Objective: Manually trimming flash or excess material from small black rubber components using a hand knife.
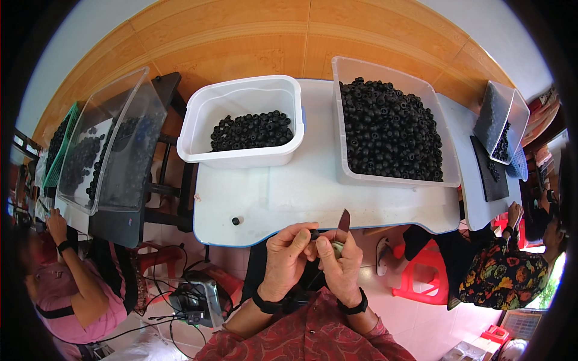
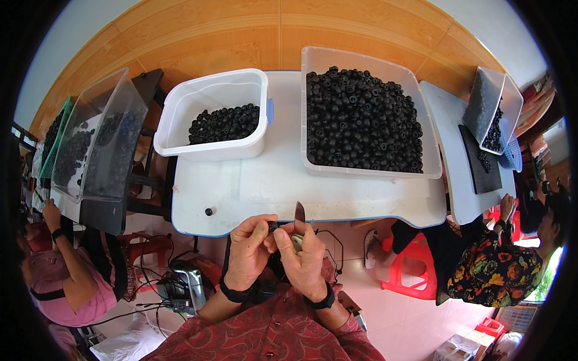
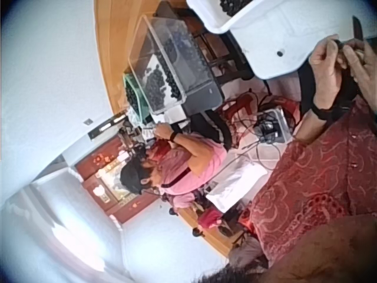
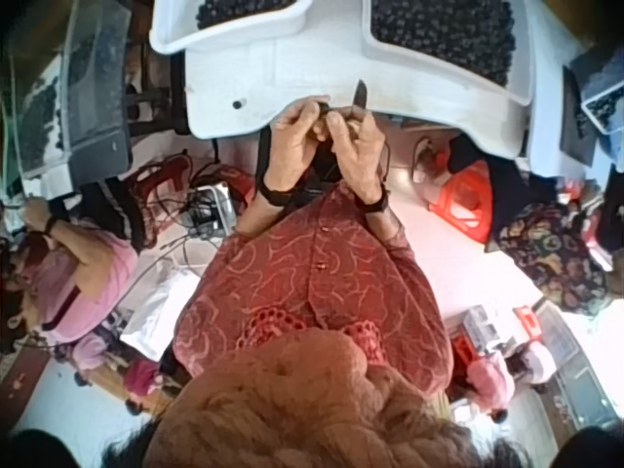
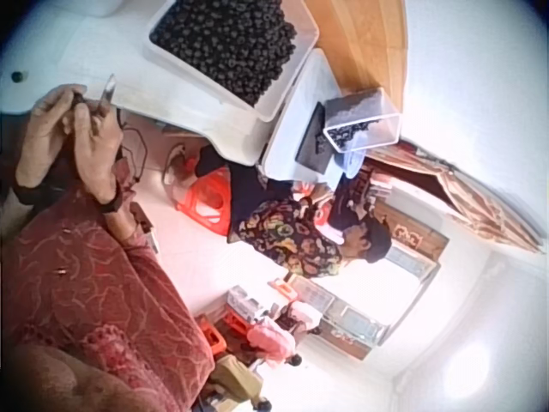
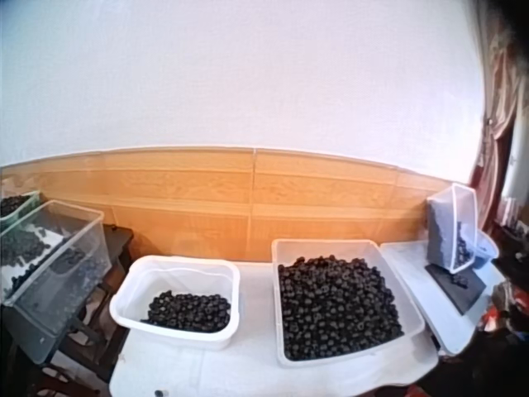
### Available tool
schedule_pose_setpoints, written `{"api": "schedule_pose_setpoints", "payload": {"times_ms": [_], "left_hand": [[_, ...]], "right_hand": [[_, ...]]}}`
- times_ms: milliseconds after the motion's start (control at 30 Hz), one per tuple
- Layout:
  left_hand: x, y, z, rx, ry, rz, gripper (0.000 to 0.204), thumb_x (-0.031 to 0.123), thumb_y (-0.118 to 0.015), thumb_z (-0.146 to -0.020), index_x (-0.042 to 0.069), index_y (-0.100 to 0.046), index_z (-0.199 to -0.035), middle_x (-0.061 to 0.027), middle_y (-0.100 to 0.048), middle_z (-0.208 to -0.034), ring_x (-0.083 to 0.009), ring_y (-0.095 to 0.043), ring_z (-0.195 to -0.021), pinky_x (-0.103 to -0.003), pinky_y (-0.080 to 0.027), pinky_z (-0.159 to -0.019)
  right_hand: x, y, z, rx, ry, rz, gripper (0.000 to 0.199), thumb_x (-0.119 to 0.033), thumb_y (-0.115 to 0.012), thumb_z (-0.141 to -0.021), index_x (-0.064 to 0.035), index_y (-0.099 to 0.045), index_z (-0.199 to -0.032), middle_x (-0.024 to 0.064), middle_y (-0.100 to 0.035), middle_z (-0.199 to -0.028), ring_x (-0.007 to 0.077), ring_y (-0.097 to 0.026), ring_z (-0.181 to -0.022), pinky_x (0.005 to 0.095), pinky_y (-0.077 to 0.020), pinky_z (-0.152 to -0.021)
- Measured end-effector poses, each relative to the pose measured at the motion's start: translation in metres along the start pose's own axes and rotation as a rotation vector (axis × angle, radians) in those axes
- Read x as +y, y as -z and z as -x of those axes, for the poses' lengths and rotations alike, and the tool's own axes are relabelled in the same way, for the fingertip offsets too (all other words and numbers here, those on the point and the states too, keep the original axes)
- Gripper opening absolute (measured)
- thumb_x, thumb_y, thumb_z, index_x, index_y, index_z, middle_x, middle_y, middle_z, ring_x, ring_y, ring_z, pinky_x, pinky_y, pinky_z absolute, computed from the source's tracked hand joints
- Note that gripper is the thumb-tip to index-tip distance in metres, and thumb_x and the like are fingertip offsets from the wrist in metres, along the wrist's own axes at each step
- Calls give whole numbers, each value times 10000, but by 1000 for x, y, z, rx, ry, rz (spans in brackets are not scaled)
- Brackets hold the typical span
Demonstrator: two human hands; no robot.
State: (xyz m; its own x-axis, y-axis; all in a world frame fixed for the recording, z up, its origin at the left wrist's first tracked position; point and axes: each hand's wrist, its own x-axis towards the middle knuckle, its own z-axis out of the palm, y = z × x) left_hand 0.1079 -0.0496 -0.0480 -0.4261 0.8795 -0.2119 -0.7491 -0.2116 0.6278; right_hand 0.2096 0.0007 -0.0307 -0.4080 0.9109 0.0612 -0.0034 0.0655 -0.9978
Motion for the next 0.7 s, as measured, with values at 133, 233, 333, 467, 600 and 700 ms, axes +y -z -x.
{"api": "schedule_pose_setpoints", "payload": {"times_ms": [133,233,333,467,600,700], "left_hand": [[3,2,1,-61,1,-35,220,149,-586,-943,2,-650,-1094,-8,-568,-686,-84,-506,-609,-218,-427,-584],[5,2,2,-109,14,-42,220,150,-589,-941,0,-650,-1090,-11,-577,-686,-85,-514,-608,-218,-428,-582],[6,2,3,-109,37,-47,226,161,-590,-941,0,-650,-1088,-9,-569,-683,-83,-504,-604,-222,-421,-570],[5,2,2,-123,109,61,237,182,-586,-945,-2,-650,-1079,0,-548,-678,-77,-481,-597,-226,-406,-556],[6,1,2,-120,126,88,241,191,-581,-949,-5,-650,-1069,6,-540,-681,-72,-474,-598,-224,-403,-554],[6,0,2,-103,121,74,243,195,-585,-947,-5,-651,-1068,7,-543,-683,-69,-473,-598,-220,-403,-554]], "right_hand": [[-4,9,1,-66,-133,-100,161,-131,-628,-920,11,-556,-947,25,-612,-688,40,-521,-527,193,-410,-456],[-5,11,1,-83,-161,-215,136,-117,-627,-919,0,-566,-950,19,-598,-675,28,-494,-504,182,-382,-437],[-7,11,1,-92,-179,-277,115,-102,-622,-919,-4,-572,-954,12,-584,-664,29,-479,-495,181,-369,-428],[-6,14,0,-113,-221,-354,96,-83,-616,-918,-4,-574,-955,6,-569,-659,30,-468,-487,180,-359,-426],[-6,14,1,-122,-251,-365,91,-78,-607,-921,-2,-572,-956,6,-571,-666,29,-471,-492,179,-361,-428],[-7,13,2,-133,-240,-369,112,-79,-605,-919,-1,-551,-977,3,-572,-667,29,-471,-493,179,-362,-430]]}}
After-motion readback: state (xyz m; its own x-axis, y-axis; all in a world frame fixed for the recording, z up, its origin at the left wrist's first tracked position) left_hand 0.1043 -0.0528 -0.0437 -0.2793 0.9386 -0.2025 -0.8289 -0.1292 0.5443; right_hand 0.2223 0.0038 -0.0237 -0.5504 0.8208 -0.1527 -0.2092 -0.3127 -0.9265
